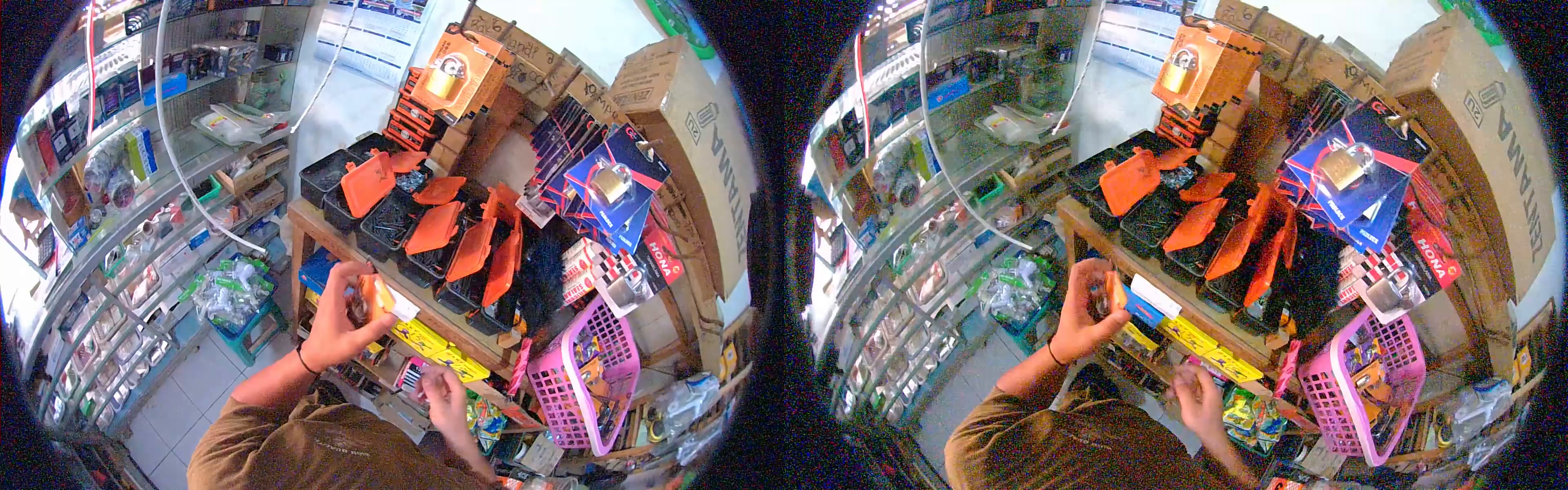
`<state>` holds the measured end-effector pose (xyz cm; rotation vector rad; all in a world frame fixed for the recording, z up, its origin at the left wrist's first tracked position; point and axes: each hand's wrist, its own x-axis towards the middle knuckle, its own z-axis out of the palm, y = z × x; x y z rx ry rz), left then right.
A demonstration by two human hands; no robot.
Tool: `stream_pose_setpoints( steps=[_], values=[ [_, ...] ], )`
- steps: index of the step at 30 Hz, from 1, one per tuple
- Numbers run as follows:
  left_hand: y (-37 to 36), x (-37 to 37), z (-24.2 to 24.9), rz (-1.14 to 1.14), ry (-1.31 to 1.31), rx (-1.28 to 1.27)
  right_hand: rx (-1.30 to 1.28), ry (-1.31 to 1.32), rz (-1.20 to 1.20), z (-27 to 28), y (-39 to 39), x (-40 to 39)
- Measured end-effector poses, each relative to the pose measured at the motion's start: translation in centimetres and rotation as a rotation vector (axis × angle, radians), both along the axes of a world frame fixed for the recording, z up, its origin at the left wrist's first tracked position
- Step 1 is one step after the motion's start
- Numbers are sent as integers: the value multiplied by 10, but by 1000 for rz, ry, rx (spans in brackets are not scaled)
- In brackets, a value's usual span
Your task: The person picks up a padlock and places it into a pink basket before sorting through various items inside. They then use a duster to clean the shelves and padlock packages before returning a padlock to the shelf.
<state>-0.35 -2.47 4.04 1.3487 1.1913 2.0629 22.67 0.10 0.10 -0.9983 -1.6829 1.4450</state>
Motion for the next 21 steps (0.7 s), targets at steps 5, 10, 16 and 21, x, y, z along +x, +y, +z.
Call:
stream_pose_setpoints(
  steps=[5, 10, 16, 21],
  values=[
    [14, 1, 64, 336, 420, 262, 999, -116, 264, 125, 16, -44],
    [25, -14, 123, 632, 613, 379, 1034, 15, 269, 177, 30, -77],
    [59, -47, 201, 900, 618, 523, 906, 276, 221, 223, 52, -134],
    [86, -61, 247, 920, 659, 456, 1079, 374, 119, 257, 80, -172]
  ],
)
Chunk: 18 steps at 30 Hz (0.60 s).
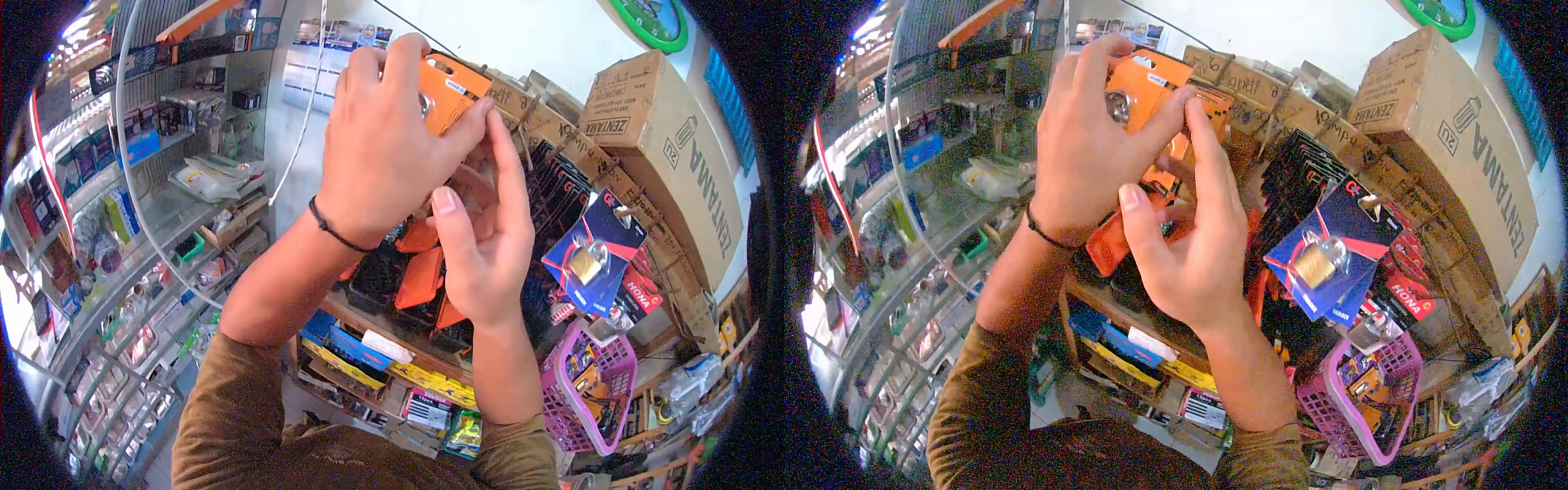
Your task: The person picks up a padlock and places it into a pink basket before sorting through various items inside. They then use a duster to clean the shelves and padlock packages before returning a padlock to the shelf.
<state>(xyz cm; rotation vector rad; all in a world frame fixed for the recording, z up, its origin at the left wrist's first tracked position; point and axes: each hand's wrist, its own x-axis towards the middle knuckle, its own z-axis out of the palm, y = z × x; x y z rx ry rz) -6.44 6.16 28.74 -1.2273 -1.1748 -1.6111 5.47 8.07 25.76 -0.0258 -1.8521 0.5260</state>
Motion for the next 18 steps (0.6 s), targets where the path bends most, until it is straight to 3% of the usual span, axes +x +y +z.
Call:
stream_pose_setpoints(
  steps=[2, 4, 7, 11, 14, 18],
  values=[
    [1, 0, 8, 36, -24, -58, -132, 86, 74, 6, -3, -9],
    [-3, 2, 8, 29, -4, -80, 2, 84, 18, 2, 3, -7],
    [-4, 3, -1, 44, -11, -221, -190, 59, 69, -8, -9, -5],
    [15, 3, -23, -14, -72, -185, -296, 52, 35, -25, 4, -7],
    [38, 8, -33, 48, -107, -152, -141, 78, -77, -32, 24, -11],
    [44, 11, -32, 64, -113, -159, -230, -32, -128, -27, 27, 0]
  ],
)
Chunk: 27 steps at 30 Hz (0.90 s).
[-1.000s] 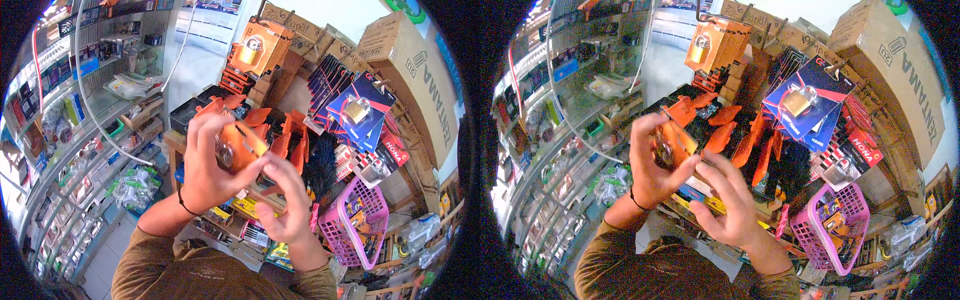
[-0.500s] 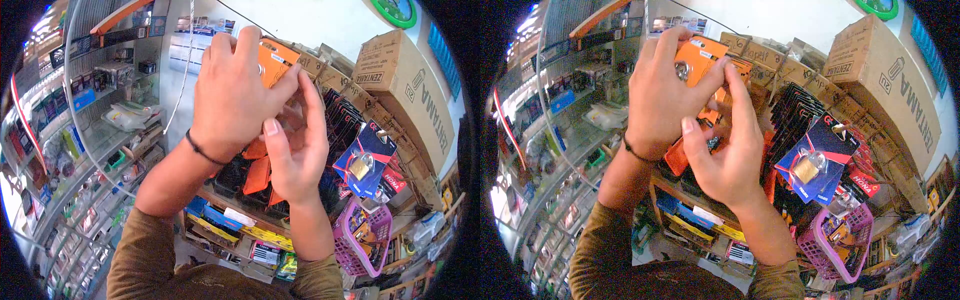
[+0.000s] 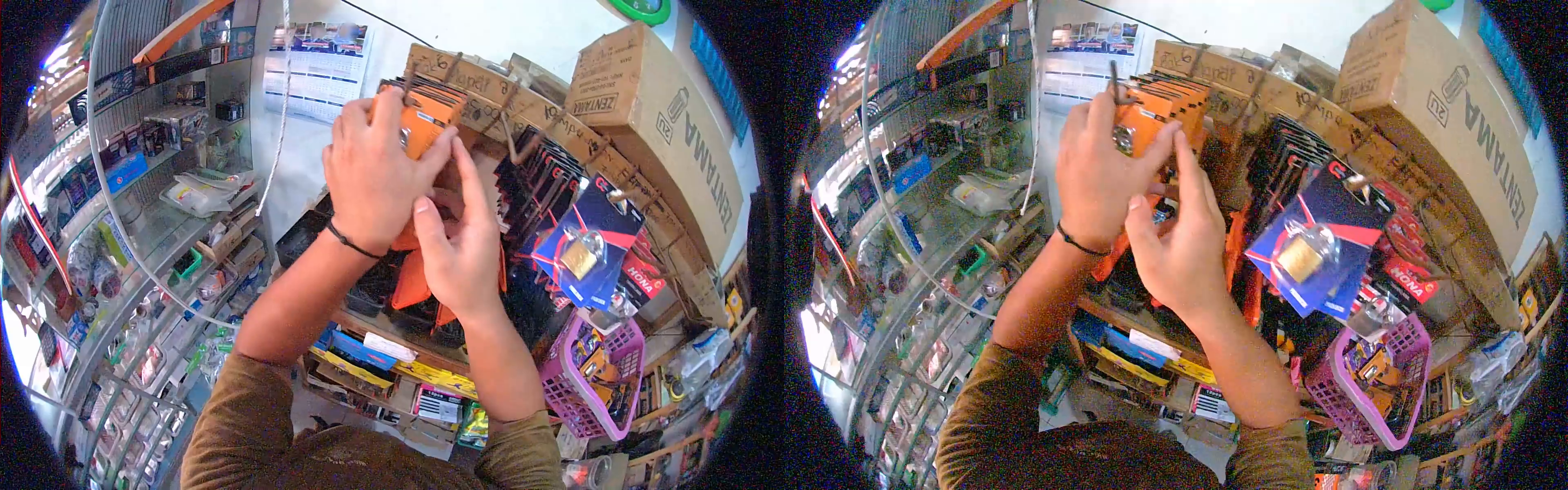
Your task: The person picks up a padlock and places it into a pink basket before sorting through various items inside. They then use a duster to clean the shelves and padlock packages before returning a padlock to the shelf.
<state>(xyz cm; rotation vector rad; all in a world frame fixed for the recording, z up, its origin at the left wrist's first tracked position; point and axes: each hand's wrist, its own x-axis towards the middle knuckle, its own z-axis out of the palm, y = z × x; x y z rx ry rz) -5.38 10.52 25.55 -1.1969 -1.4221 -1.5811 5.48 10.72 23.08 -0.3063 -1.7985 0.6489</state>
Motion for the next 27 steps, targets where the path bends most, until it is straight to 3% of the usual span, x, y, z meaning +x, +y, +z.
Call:
stream_pose_setpoints(
  steps=[1, 2, 4, 6, 8, 10, 11, 13, 14, 16, 18, 20, 22, 24, 27],
  values=[
    [0, 1, 0, -9, -3, 8, -46, -44, -4, 3, -7, 5],
    [-1, 3, 2, -9, 7, 6, 188, -114, -108, 2, -5, 10],
    [-3, 8, 4, 7, -32, 14, 250, -188, -92, -5, -22, 26],
    [-7, 13, 8, 4, -114, -41, 544, -256, -99, -22, -28, 41],
    [-17, 17, 5, 41, -115, -39, 423, -422, -28, -36, -47, 73],
    [-33, 21, -5, 88, -57, 135, 350, -647, 86, -33, -64, 113],
    [-45, 28, -12, 45, -145, 222, 348, -634, 75, -37, -65, 133],
    [-68, 61, -27, -52, -259, 419, 598, -745, 50, -42, -65, 175],
    [-76, 81, -37, -109, -280, 529, 586, -737, 33, -39, -65, 197],
    [-80, 97, -76, 103, 123, 672, 669, -922, -77, -31, -71, 242],
    [-81, 143, -90, -671, 315, 734, 618, -916, -147, -31, -68, 283],
    [-72, 199, -88, -804, 434, 541, 521, -923, -236, -30, -73, 318],
    [-69, 221, -76, -999, 838, 73, 343, -1088, -324, -27, -73, 351],
    [-46, 259, -77, -1113, 910, 12, 291, -1086, -415, -30, -70, 384],
    [-20, 305, -82, -1196, 725, -144, 228, -1060, -528, -38, -61, 424]
  ],
)
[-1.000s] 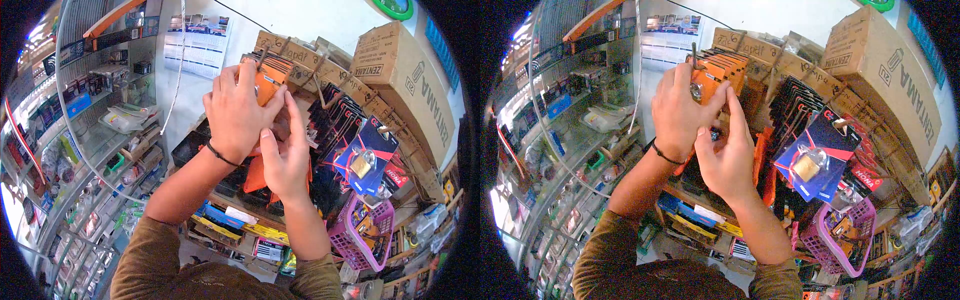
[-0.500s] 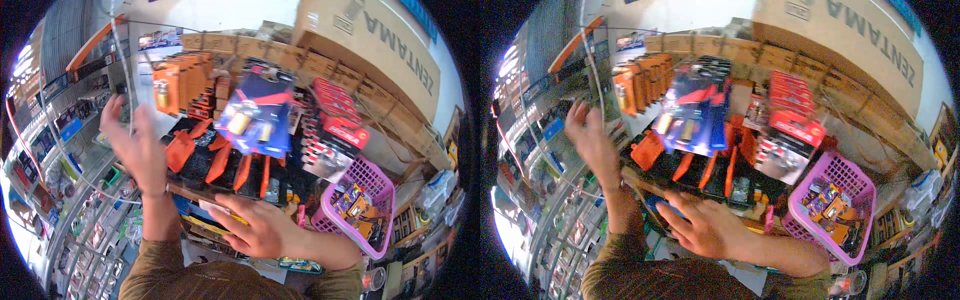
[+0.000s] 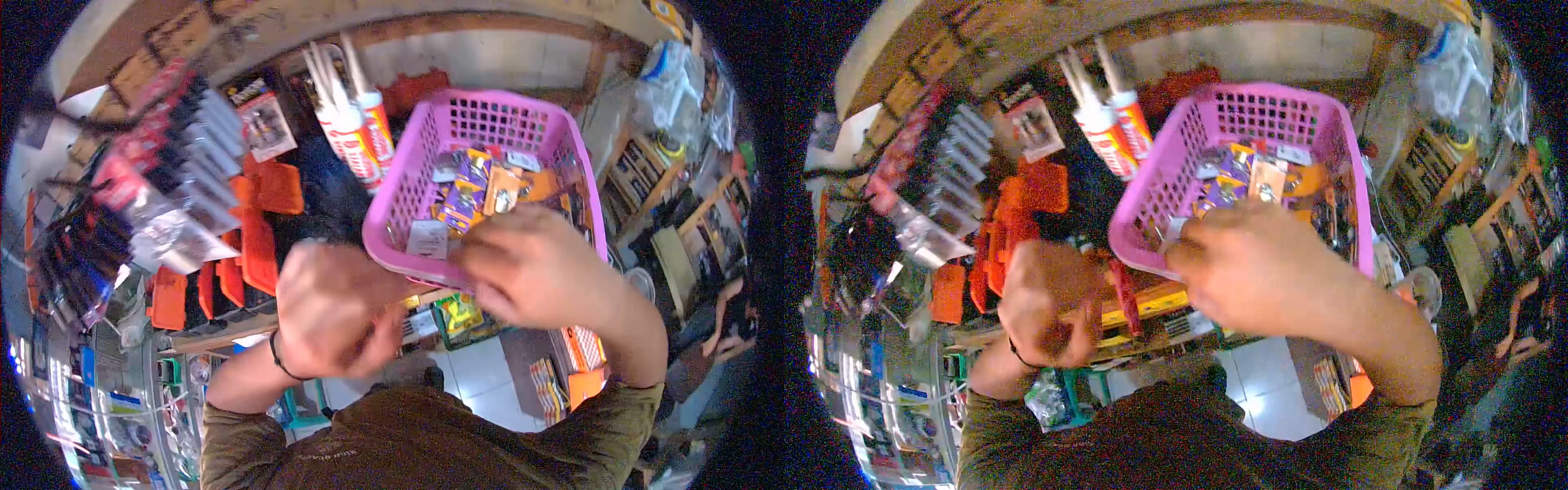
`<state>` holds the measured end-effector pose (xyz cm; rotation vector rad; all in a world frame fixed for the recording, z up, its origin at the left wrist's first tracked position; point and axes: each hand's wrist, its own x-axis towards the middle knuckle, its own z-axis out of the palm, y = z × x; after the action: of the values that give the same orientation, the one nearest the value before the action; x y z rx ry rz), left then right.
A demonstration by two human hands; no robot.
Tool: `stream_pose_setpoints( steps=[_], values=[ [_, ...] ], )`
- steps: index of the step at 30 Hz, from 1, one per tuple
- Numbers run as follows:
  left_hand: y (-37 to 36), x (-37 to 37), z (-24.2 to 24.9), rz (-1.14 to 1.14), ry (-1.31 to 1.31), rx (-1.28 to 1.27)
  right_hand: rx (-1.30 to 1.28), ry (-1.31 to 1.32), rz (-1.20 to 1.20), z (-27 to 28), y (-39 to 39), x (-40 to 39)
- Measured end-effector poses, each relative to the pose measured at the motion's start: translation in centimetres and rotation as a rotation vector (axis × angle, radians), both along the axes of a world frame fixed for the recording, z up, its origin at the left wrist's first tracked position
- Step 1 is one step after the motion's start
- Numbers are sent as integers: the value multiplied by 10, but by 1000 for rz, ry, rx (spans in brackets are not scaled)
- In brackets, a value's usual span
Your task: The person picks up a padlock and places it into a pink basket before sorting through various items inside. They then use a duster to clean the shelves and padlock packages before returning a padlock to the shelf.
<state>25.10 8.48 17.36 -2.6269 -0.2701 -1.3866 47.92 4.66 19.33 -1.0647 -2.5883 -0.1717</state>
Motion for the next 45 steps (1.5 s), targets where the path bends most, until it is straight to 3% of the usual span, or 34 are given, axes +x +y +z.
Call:
stream_pose_setpoints(
  steps=[1, 2, 3, 6, 10, 14, 16, 17, 19, 20, 22, 26, 28, 32, 35, 37, 39, 41, 43, 45],
  values=[
    [9, 13, -1, 50, -35, -68, 12, 31, -45, -3, 3, 11],
    [10, 24, 9, 201, 96, -199, -13, 57, -59, -5, 6, 21],
    [18, 34, 7, 193, 105, -214, -29, 63, -68, -8, 9, 28],
    [45, 56, -3, 176, 276, -659, -186, -66, -207, -14, 21, 46],
    [76, 79, -18, 120, 586, -669, -405, -204, -362, -21, 43, 68],
    [105, 99, -47, 45, 654, -528, -515, -174, -408, -29, 66, 89],
    [119, 123, -44, 369, 1048, -590, -552, -232, -474, -33, 80, 94],
    [129, 130, -49, 370, 1050, -597, -581, -296, -543, -35, 87, 96],
    [151, 144, -63, 271, 687, -401, -550, -308, -501, -48, 98, 102],
    [160, 157, -64, 271, 687, -409, -567, -337, -518, -50, 101, 102],
    [172, 184, -68, 276, 962, -410, -585, -371, -532, -52, 106, 99],
    [167, 221, -85, 480, 977, -591, -632, -329, -506, -61, 110, 104],
    [169, 233, -100, 700, 800, -678, -607, -308, -500, -67, 114, 109],
    [180, 233, -107, 652, 709, -765, -499, -373, -640, -69, 116, 113],
    [185, 223, -101, 469, 756, -957, -391, -344, -783, -74, 119, 117],
    [175, 208, -80, 344, 598, -994, -358, -281, -830, -75, 120, 116],
    [169, 191, -67, 309, 527, -863, -172, -145, -773, -70, 118, 112],
    [155, 164, -55, 271, 234, -806, -72, -77, -718, -66, 118, 111],
    [140, 121, -37, 194, 352, -226, 30, -12, -656, -62, 114, 108],
    [99, 84, -30, -11, -218, -849, 108, 144, -504, -57, 106, 101]
  ],
)
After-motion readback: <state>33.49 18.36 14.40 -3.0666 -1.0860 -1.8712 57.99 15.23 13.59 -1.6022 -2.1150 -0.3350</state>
